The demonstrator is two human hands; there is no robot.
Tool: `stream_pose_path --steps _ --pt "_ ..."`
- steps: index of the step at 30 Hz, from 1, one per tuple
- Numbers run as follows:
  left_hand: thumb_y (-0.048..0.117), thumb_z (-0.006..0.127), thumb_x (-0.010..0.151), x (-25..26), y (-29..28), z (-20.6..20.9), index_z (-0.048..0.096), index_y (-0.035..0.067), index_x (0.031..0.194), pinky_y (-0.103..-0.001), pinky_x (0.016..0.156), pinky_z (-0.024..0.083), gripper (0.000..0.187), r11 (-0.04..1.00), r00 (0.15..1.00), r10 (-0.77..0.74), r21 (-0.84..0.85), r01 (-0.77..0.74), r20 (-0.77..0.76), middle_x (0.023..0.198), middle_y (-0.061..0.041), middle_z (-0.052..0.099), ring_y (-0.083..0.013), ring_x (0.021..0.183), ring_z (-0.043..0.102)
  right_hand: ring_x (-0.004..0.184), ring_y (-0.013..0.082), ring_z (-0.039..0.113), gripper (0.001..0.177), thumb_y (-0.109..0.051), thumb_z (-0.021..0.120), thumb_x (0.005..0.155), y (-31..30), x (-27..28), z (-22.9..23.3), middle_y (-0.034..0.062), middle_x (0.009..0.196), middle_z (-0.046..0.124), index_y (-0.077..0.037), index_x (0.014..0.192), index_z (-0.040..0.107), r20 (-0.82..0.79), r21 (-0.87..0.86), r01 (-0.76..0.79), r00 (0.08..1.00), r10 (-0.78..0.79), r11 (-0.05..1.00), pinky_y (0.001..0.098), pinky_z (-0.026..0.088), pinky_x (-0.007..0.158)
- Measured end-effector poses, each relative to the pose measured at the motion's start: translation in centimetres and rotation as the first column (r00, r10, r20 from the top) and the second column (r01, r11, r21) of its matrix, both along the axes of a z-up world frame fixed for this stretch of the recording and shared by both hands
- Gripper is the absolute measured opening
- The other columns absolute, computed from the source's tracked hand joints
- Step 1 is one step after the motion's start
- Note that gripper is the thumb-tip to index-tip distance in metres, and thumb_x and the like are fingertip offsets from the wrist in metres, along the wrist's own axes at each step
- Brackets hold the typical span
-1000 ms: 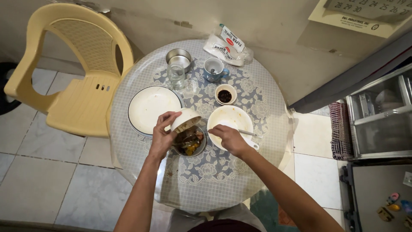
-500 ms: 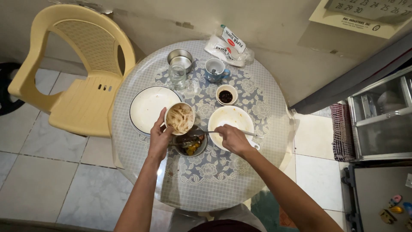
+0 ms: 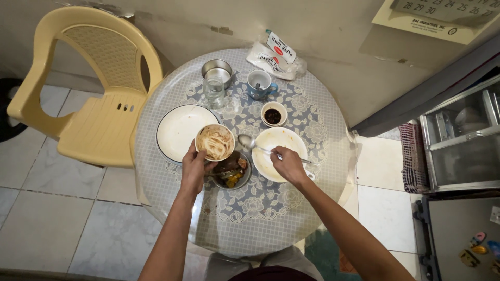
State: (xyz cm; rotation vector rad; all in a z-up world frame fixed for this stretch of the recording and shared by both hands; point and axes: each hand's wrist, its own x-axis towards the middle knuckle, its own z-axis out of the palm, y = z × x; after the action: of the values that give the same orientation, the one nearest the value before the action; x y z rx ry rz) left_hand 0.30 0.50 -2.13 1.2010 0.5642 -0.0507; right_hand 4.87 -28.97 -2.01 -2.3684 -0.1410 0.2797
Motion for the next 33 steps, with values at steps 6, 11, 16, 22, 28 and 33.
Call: stream_pose_path --steps 6,11,16,22,28,33 --pt "0.007 0.045 0.103 0.5 -1.0 0.6 0.030 0.016 0.160 -0.036 0.083 0.061 0.060 0.999 0.992 -0.027 0.039 0.032 -0.122 0.130 -0.018 0.060 -0.0272 0.110 0.070 0.083 0.0307 0.073 0.031 -0.027 0.062 0.096 1.9 -0.6 2.7 0.0179 0.099 0.077 -0.005 0.115 0.073 -0.064 0.116 0.055 0.997 -0.048 0.992 0.0401 0.056 0.079" --pt "0.008 0.045 0.102 1.0 -2.5 -0.9 0.038 0.019 0.158 -0.038 0.084 0.063 0.057 0.995 0.992 -0.100 0.007 0.101 -0.077 0.128 -0.013 0.061 -0.0245 0.111 0.068 0.085 0.0313 0.071 0.029 -0.017 0.059 0.094 3.4 -0.9 4.1 0.0191 0.103 0.073 -0.004 0.116 0.073 0.074 0.020 -0.083 0.994 0.082 0.996 0.0422 0.056 0.081" --pt "0.005 0.048 0.100 1.2 -3.1 -1.4 0.044 0.019 0.155 -0.040 0.084 0.065 0.057 0.992 0.993 -0.116 -0.052 0.114 -0.030 0.129 -0.013 0.061 -0.0239 0.110 0.067 0.091 0.0358 0.069 0.031 -0.008 0.056 0.092 4.3 -0.9 4.2 0.0233 0.101 0.070 0.002 0.116 0.072 0.193 -0.029 -0.177 0.965 0.179 0.984 0.0458 0.055 0.087" --pt "0.006 0.048 0.100 1.4 -3.3 -1.1 0.043 0.019 0.156 -0.039 0.084 0.066 0.057 0.991 0.994 -0.102 -0.095 0.099 -0.032 0.130 -0.013 0.060 -0.0247 0.111 0.068 0.091 0.0380 0.067 0.031 -0.008 0.056 0.092 5.1 -1.5 7.0 0.0224 0.097 0.068 0.002 0.118 0.070 0.123 -0.060 -0.207 0.969 0.213 0.976 0.0478 0.052 0.085" --pt "0.005 0.050 0.099 1.8 -3.8 -1.4 0.046 0.016 0.154 -0.039 0.083 0.065 0.056 0.984 0.990 -0.137 -0.116 0.132 -0.033 0.133 -0.012 0.062 -0.0241 0.111 0.068 0.089 0.0347 0.067 0.026 -0.011 0.055 0.096 4.2 -0.7 5.4 0.0202 0.098 0.068 0.000 0.113 0.072 0.037 -0.126 -0.220 0.973 0.226 0.967 0.0468 0.052 0.083" --pt "0.005 0.046 0.100 2.2 -4.2 -1.9 0.044 0.016 0.154 -0.039 0.085 0.065 0.056 0.993 0.994 -0.095 -0.075 0.091 -0.051 0.131 -0.012 0.062 -0.0241 0.111 0.069 0.089 0.0310 0.069 0.026 -0.014 0.046 0.104 3.3 -0.3 6.7 0.0182 0.106 0.068 -0.001 0.115 0.066 0.091 -0.056 0.010 0.996 -0.004 0.998 0.0420 0.056 0.081"
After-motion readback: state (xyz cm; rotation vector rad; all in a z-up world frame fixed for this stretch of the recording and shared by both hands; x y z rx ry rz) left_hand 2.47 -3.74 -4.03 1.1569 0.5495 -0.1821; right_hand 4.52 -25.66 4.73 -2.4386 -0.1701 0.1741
